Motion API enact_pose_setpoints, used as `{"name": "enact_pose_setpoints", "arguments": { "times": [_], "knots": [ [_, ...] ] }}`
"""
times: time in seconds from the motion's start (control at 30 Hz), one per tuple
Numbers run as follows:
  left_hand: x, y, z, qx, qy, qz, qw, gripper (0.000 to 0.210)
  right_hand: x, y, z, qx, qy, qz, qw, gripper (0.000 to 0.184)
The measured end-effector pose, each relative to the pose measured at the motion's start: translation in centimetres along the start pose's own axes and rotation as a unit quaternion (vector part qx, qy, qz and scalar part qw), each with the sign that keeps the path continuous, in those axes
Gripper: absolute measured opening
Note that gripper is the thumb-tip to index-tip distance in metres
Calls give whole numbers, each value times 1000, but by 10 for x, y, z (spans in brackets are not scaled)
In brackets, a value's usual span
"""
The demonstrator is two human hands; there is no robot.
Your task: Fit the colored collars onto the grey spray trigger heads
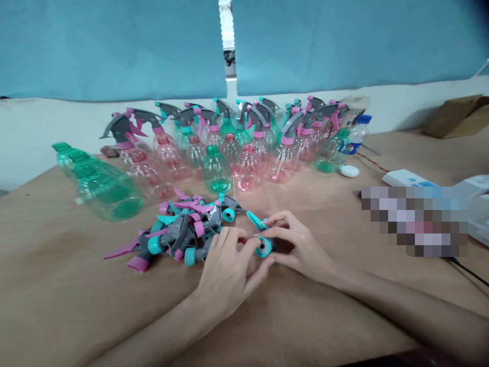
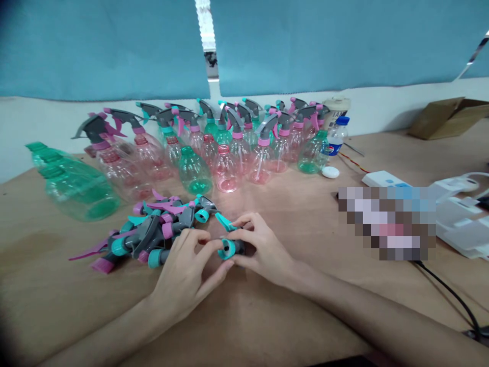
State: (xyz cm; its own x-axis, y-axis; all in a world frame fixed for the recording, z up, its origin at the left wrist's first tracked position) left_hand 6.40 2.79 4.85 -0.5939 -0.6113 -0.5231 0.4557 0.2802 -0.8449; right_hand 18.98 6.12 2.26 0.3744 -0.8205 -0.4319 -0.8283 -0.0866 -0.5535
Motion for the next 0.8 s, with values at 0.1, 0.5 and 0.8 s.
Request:
{"name": "enact_pose_setpoints", "arguments": {
  "times": [0.1,0.5,0.8],
  "knots": [
    [0,-1,-1,44,4,-8,999,21,1,-2,2,2,17,8,1000,23],
    [3,-4,-4,49,-25,-5,999,17,-6,-2,13,39,60,4,997,20],
    [12,-39,-20,-13,-27,9,1000,13,-43,10,12,79,35,14,996,23]
  ]
}}
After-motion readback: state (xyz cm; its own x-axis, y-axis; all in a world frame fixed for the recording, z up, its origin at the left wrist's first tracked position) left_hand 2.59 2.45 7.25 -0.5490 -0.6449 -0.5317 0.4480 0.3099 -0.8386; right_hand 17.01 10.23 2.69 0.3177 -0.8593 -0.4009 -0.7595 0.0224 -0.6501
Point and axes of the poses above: each hand's wrist, its own x-axis away from the middle knuckle, its own y-axis out of the palm, z = x × y, the point moved 7 cm from there along -x, towards the middle knuckle, and after that the axes turned 7 degrees about y, right-handed, at the moved point
